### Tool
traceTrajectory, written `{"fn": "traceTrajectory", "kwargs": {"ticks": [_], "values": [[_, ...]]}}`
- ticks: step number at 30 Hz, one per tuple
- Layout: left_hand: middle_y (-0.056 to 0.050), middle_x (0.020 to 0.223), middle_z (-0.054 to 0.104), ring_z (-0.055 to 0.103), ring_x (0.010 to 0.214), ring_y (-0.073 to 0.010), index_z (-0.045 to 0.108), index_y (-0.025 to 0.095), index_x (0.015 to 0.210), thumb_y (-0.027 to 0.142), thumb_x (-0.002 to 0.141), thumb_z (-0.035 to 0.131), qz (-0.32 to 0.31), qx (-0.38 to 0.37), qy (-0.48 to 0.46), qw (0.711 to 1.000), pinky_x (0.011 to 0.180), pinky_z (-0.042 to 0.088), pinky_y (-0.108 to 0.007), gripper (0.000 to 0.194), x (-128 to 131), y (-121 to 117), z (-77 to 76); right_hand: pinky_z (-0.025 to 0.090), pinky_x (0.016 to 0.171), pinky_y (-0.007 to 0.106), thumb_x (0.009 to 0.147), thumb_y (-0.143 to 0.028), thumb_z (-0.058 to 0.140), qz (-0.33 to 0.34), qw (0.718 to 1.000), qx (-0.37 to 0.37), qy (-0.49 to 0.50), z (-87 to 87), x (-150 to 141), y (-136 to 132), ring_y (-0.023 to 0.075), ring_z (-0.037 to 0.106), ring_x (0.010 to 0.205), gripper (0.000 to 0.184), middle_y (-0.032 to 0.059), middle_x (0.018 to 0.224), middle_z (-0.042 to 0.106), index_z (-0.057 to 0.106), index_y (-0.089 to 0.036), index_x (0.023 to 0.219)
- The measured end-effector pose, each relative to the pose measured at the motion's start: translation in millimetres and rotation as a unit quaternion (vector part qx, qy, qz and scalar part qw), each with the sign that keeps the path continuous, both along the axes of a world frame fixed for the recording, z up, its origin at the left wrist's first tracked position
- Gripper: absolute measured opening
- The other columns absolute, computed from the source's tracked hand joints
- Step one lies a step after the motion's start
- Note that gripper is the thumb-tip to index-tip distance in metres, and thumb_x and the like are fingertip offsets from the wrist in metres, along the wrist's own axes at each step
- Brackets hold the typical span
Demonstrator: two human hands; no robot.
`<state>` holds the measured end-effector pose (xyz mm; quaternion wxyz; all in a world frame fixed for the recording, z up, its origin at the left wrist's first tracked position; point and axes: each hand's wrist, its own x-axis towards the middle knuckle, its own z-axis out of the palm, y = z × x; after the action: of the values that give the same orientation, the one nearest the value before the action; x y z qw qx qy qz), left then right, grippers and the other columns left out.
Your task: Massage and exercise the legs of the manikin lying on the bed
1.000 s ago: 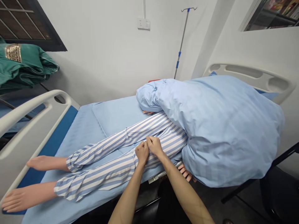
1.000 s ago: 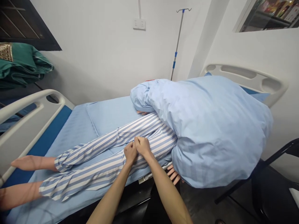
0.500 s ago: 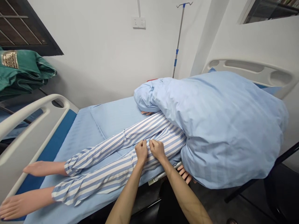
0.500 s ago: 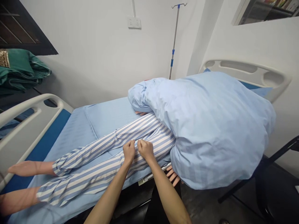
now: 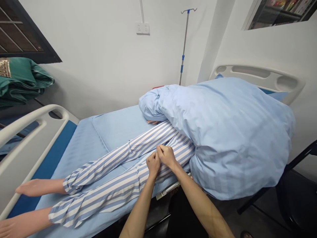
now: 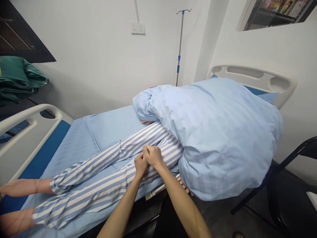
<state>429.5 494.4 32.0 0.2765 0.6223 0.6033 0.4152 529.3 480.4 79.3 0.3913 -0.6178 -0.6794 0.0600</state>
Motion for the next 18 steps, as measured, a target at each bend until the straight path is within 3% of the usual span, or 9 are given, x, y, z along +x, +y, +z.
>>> {"fn": "traceTrajectory", "kwargs": {"ticks": [3, 7, 10, 15, 18], "values": [[0.003, 0.045, 0.031, 0.032, 0.05, -0.0101, 0.027, 0.02, 0.048, 0.033, 0.083, 0.04, 0.01, 0.013, 0.011, 1.0, 0.056, 0.024, -0.026, 0.039, 1, -2, 2.4, 0.027, 0.058, 0.035, 0.1, -0.041, 0.025, -0.035, 0.998, 0.023, -0.04, -4.2, 9, 1, 0.0103, 0.059, 0.055, 0.055, 0.0107, 0.057, 0.062, 0.066, -0.029, 0.066], [0.004, 0.045, 0.029, 0.032, 0.05, -0.0097, 0.026, 0.02, 0.048, 0.033, 0.081, 0.04, 0.013, 0.016, 0.003, 1.0, 0.056, 0.025, -0.026, 0.038, 1, -2, 2.6, 0.024, 0.056, 0.034, 0.099, -0.039, 0.029, -0.046, 0.992, 0.059, -0.098, -31.5, 13, 2, 0.0102, 0.057, 0.054, 0.051, 0.0098, 0.057, 0.061, 0.066, -0.028, 0.065], [0.004, 0.046, 0.027, 0.03, 0.051, -0.0093, 0.025, 0.02, 0.048, 0.034, 0.079, 0.042, 0.018, -0.002, -0.038, 0.999, 0.054, 0.025, -0.025, 0.037, 4, 3, 7.4, 0.024, 0.057, 0.032, 0.099, -0.038, 0.028, -0.045, 0.998, 0.021, -0.042, -43.0, 11, 4, 0.0118, 0.054, 0.053, 0.05, 0.0076, 0.058, 0.061, 0.062, -0.024, 0.066], [0.005, 0.049, 0.024, 0.027, 0.052, -0.0092, 0.023, 0.021, 0.052, 0.037, 0.079, 0.044, 0.005, -0.002, -0.126, 0.992, 0.052, 0.026, -0.025, 0.038, 27, 9, 21.5, 0.027, 0.058, 0.026, 0.098, -0.04, 0.028, -0.049, 0.995, -0.014, 0.085, -41.4, 14, 6, 0.0122, 0.048, 0.053, 0.047, 0.0018, 0.055, 0.054, 0.052, -0.02, 0.063], [0.003, 0.049, 0.034, 0.033, 0.052, -0.0105, 0.03, 0.021, 0.052, 0.039, 0.084, 0.04, -0.014, -0.002, -0.135, 0.991, 0.053, 0.028, -0.025, 0.038, 41, 6, 19.9, 0.029, 0.058, 0.025, 0.097, -0.041, 0.027, -0.053, 0.988, -0.016, 0.142, -41.8, 18, 6, 0.0122, 0.046, 0.054, 0.046, 0.0014, 0.056, 0.053, 0.048, -0.02, 0.062]]}}
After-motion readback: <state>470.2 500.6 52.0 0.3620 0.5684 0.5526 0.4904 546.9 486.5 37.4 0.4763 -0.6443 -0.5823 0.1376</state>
